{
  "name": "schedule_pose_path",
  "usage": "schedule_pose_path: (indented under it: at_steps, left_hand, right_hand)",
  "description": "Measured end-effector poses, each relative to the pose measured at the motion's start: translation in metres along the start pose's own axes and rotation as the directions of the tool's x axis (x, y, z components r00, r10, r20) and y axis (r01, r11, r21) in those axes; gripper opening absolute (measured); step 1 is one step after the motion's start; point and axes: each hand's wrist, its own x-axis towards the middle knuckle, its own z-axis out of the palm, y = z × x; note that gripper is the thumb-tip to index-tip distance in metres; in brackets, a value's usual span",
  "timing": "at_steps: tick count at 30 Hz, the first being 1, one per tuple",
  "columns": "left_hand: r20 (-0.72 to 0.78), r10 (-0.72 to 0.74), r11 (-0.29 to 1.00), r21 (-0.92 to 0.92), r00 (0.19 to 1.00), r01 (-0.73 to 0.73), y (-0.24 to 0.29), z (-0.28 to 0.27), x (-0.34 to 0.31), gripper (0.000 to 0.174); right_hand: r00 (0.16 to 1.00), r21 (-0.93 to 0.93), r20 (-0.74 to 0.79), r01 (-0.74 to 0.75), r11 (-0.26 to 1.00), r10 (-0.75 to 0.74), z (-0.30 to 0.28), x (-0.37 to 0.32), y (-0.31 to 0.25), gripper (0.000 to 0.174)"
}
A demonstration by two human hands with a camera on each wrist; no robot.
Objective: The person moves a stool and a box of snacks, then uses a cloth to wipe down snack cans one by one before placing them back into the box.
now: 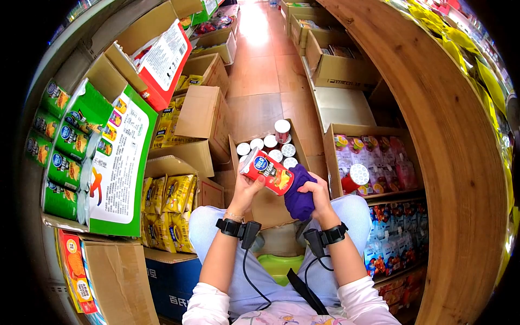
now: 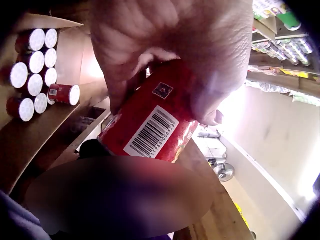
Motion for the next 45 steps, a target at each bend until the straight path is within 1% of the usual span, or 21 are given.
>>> schedule_pose_path:
  at_steps: [2, 5, 8, 9, 12, 15, 19, 21, 25, 28, 31, 33, 34, 36, 37, 39, 40, 41, 43, 44, 45]
  left_hand:
    - [-0.014, -0.009, 0.999, -0.047, 1.000, 0.008, 0.002, 0.002, -0.002, 0.069]
    - [-0.038, -0.016, 0.995, -0.098, 0.999, 0.013, 0.004, 0.006, -0.005, 0.068]
    - [-0.047, 0.015, 0.995, -0.094, 0.999, -0.019, 0.005, 0.007, -0.005, 0.068]
    - [-0.046, 0.030, 0.996, -0.087, 0.998, -0.034, 0.005, 0.007, -0.004, 0.068]
    - [-0.042, 0.100, 0.995, -0.006, 0.994, -0.101, 0.005, 0.005, -0.001, 0.067]
    - [-0.050, 0.137, 0.990, 0.050, 0.989, -0.134, 0.008, 0.006, 0.000, 0.067]
    - [-0.053, 0.159, 0.980, 0.128, 0.986, -0.151, 0.009, 0.006, 0.002, 0.066]
    - [-0.062, 0.120, 0.985, 0.132, 0.991, -0.111, 0.009, 0.007, 0.002, 0.063]
    - [-0.046, 0.078, 0.985, 0.159, 0.996, -0.070, 0.005, 0.002, 0.004, 0.057]
    - [-0.044, -0.018, 1.000, -0.024, 0.999, 0.017, 0.007, 0.003, 0.001, 0.055]
    - [-0.046, -0.040, 0.997, -0.074, 0.998, 0.036, 0.006, 0.003, -0.003, 0.056]
    - [-0.039, -0.025, 0.995, -0.099, 0.999, 0.021, 0.006, 0.003, -0.003, 0.057]
    - [-0.034, -0.017, 0.994, -0.111, 0.999, 0.013, 0.006, 0.003, -0.002, 0.058]
    - [-0.018, 0.074, 0.997, 0.010, 0.997, -0.074, 0.005, 0.004, -0.001, 0.062]
    - [-0.006, 0.119, 0.991, 0.070, 0.993, -0.118, 0.005, 0.004, -0.001, 0.064]
    - [0.000, 0.151, 0.975, 0.164, 0.989, -0.149, 0.005, 0.003, 0.000, 0.067]
    - [0.009, 0.164, 0.964, 0.209, 0.986, -0.163, 0.004, 0.005, 0.000, 0.069]
    - [-0.002, 0.173, 0.965, 0.203, 0.985, -0.169, 0.004, 0.007, 0.001, 0.070]
    - [-0.007, 0.206, 0.945, 0.261, 0.978, -0.198, 0.001, 0.011, 0.000, 0.069]
    - [-0.009, 0.225, 0.933, 0.291, 0.974, -0.213, 0.000, 0.012, 0.000, 0.069]
    - [-0.019, 0.245, 0.875, 0.435, 0.969, -0.213, -0.001, 0.013, 0.001, 0.073]
  right_hand:
    - [1.000, -0.048, -0.001, -0.023, 0.999, 0.023, 0.003, -0.001, 0.001, 0.033]
    - [0.997, -0.068, 0.041, -0.064, 0.996, 0.067, 0.003, 0.000, 0.005, 0.035]
    - [0.991, -0.187, 0.133, 0.000, 0.982, 0.025, 0.002, 0.002, 0.013, 0.039]
    - [0.984, -0.226, 0.166, -0.025, 0.974, 0.064, 0.000, 0.001, 0.012, 0.048]
    - [0.966, -0.132, 0.222, -0.108, 0.985, 0.135, 0.004, -0.004, 0.002, 0.050]
    - [0.960, -0.089, 0.239, -0.125, 0.988, 0.143, 0.006, -0.005, -0.003, 0.052]
    - [0.973, 0.036, 0.210, -0.104, 0.994, 0.095, 0.003, -0.003, -0.003, 0.046]
    - [0.976, 0.080, 0.202, -0.098, 0.992, 0.080, 0.003, -0.003, -0.005, 0.047]
    - [0.991, 0.071, 0.132, -0.039, 0.997, 0.029, 0.001, -0.001, -0.001, 0.047]
    - [0.993, -0.011, 0.114, -0.019, 1.000, 0.020, 0.003, -0.001, -0.002, 0.045]
    - [0.989, -0.125, 0.140, -0.029, 0.992, 0.046, 0.005, -0.001, -0.001, 0.043]
    - [0.982, -0.179, 0.176, -0.039, 0.983, 0.071, 0.005, -0.002, 0.004, 0.042]
    - [0.974, -0.188, 0.198, -0.069, 0.980, 0.107, 0.004, -0.002, 0.005, 0.044]
    - [0.953, -0.209, 0.245, -0.129, 0.969, 0.179, 0.003, -0.002, 0.007, 0.047]
    - [0.951, -0.212, 0.249, -0.133, 0.968, 0.185, 0.004, -0.001, 0.007, 0.045]
    - [0.948, -0.216, 0.252, -0.139, 0.966, 0.193, 0.003, -0.001, 0.008, 0.040]
    - [0.949, -0.215, 0.249, -0.141, 0.966, 0.194, 0.002, -0.001, 0.009, 0.037]
    - [0.953, -0.251, 0.225, -0.146, 0.957, 0.204, 0.001, 0.000, 0.010, 0.035]
    - [0.959, -0.321, 0.175, -0.158, 0.934, 0.222, 0.000, 0.003, 0.012, 0.032]
    - [0.964, -0.454, 0.143, -0.137, 0.880, 0.224, 0.001, 0.002, 0.014, 0.030]
    - [0.968, -0.577, 0.111, -0.121, 0.808, 0.224, 0.001, 0.000, 0.017, 0.029]
